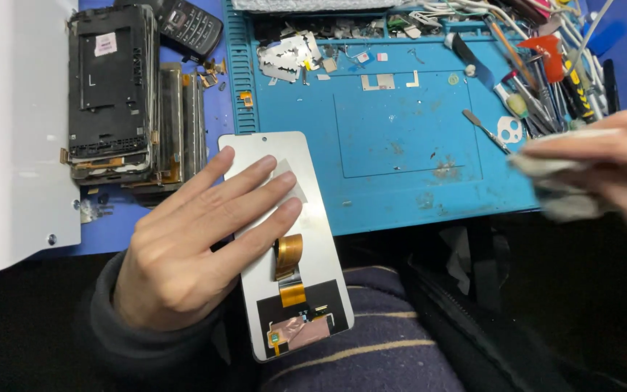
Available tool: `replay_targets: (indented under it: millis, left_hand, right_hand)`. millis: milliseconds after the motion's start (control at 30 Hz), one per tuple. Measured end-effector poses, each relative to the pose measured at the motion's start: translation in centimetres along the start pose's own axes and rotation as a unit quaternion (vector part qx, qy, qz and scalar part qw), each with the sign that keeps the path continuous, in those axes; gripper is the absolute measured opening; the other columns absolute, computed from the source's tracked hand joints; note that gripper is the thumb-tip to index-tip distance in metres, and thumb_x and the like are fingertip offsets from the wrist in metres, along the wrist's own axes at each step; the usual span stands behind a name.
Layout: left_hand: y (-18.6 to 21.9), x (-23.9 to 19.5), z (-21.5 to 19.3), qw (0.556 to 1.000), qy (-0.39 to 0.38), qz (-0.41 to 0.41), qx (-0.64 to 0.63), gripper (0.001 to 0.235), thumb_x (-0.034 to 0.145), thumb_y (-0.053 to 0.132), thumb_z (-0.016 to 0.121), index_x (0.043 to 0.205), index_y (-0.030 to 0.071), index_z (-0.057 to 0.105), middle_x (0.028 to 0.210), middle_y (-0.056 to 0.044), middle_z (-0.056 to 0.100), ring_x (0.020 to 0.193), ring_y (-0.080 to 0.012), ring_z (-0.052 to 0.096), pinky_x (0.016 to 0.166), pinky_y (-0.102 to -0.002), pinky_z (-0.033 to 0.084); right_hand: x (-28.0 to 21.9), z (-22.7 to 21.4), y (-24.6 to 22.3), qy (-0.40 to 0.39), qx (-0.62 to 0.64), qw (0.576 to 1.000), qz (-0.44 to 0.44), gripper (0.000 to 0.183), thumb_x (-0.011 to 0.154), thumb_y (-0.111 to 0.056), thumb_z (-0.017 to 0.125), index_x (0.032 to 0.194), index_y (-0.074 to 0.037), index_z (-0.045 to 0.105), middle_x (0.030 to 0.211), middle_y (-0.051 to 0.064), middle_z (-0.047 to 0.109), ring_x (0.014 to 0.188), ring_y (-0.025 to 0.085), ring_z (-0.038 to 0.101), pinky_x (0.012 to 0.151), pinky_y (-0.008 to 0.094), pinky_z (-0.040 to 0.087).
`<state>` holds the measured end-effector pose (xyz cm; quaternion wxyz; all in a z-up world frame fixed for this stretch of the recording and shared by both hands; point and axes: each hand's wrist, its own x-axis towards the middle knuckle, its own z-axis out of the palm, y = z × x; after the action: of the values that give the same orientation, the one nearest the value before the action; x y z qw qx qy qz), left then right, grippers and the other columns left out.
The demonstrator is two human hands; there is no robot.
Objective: Scraping adhesive residue and cleaning a mobile phone screen assembly using a precision knife and cloth.
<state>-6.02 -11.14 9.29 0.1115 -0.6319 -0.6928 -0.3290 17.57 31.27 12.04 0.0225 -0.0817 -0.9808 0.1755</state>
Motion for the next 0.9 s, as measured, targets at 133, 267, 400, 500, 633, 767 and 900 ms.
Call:
replay_targets:
  millis: [133,267,400,500,633,767,900]
  left_hand:
    - [0.2,-0.1,-0.1,1.000,0.000,-0.014,0.011,0.035,0.091,0.011,0.062,0.124,0.003,0.073,0.128,-0.018,0.071,0.129,-0.0347,0.066,0.113,-0.057,0.050]
    - [0.4,0.1,-0.3,1.000,0.000,-0.018,0.013,0.034,0.092,0.012,0.063,0.123,0.004,0.074,0.128,-0.017,0.071,0.128,-0.0347,0.066,0.112,-0.056,0.051]
    - [0.0,0.2,-0.1,1.000,-0.003,-0.018,0.008,0.035,0.090,0.013,0.062,0.122,0.003,0.074,0.128,-0.018,0.071,0.128,-0.0347,0.066,0.112,-0.056,0.051]
    - [-0.1,0.2,0.0,1.000,-0.007,-0.019,0.005,0.037,0.089,0.014,0.062,0.122,0.002,0.074,0.127,-0.018,0.071,0.128,-0.0349,0.066,0.112,-0.056,0.051]
    - [0.2,0.3,0.1,1.000,-0.007,-0.019,0.006,0.036,0.089,0.013,0.063,0.122,0.002,0.074,0.127,-0.019,0.071,0.128,-0.0352,0.067,0.112,-0.056,0.051]
    - [0.2,0.6,0.0,1.000,0.001,-0.030,-0.002,0.034,0.088,0.009,0.064,0.120,0.001,0.073,0.125,-0.019,0.071,0.126,-0.0359,0.066,0.111,-0.056,0.050]
    - [0.5,0.7,0.6,1.000,-0.012,-0.002,-0.003,0.038,0.085,0.009,0.064,0.120,0.000,0.073,0.125,-0.020,0.071,0.125,-0.0368,0.066,0.111,-0.056,0.049]
  right_hand:
    - [5.2,3.3,-8.8,-0.033,0.042,0.998,-0.021,0.044,0.086,-0.011,0.072,0.130,-0.018,0.072,0.104,0.007,0.073,0.085,0.017,0.071,0.074,0.031,0.059]
    - [9.9,5.1,-10.0,-0.053,0.020,0.995,-0.082,0.062,0.077,-0.022,0.085,0.136,-0.020,0.067,0.106,0.009,0.068,0.085,0.022,0.066,0.074,0.034,0.059]
    - [12.1,7.5,-9.8,-0.089,-0.005,0.982,-0.169,0.064,0.075,-0.012,0.079,0.137,-0.019,0.065,0.113,0.012,0.065,0.089,0.027,0.069,0.076,0.036,0.061]
    - [12.5,8.2,-9.6,-0.106,-0.037,0.964,-0.240,0.066,0.076,0.004,0.067,0.139,-0.013,0.062,0.116,0.015,0.063,0.094,0.031,0.069,0.081,0.039,0.061]
    - [11.3,6.9,-6.4,-0.332,-0.158,0.910,-0.193,0.044,0.089,-0.010,0.064,0.132,-0.016,0.064,0.117,0.008,0.065,0.105,0.023,0.067,0.090,0.035,0.061]
    - [3.3,5.1,9.2,-0.600,0.137,0.675,-0.407,0.053,0.090,-0.035,0.091,0.141,-0.030,0.077,0.129,0.004,0.075,0.122,0.029,0.066,0.101,0.055,0.043]
    - [6.3,1.6,-0.6,-0.539,0.020,0.839,-0.074,0.052,0.082,-0.031,0.083,0.133,-0.038,0.072,0.122,-0.008,0.074,0.109,0.013,0.073,0.090,0.037,0.058]
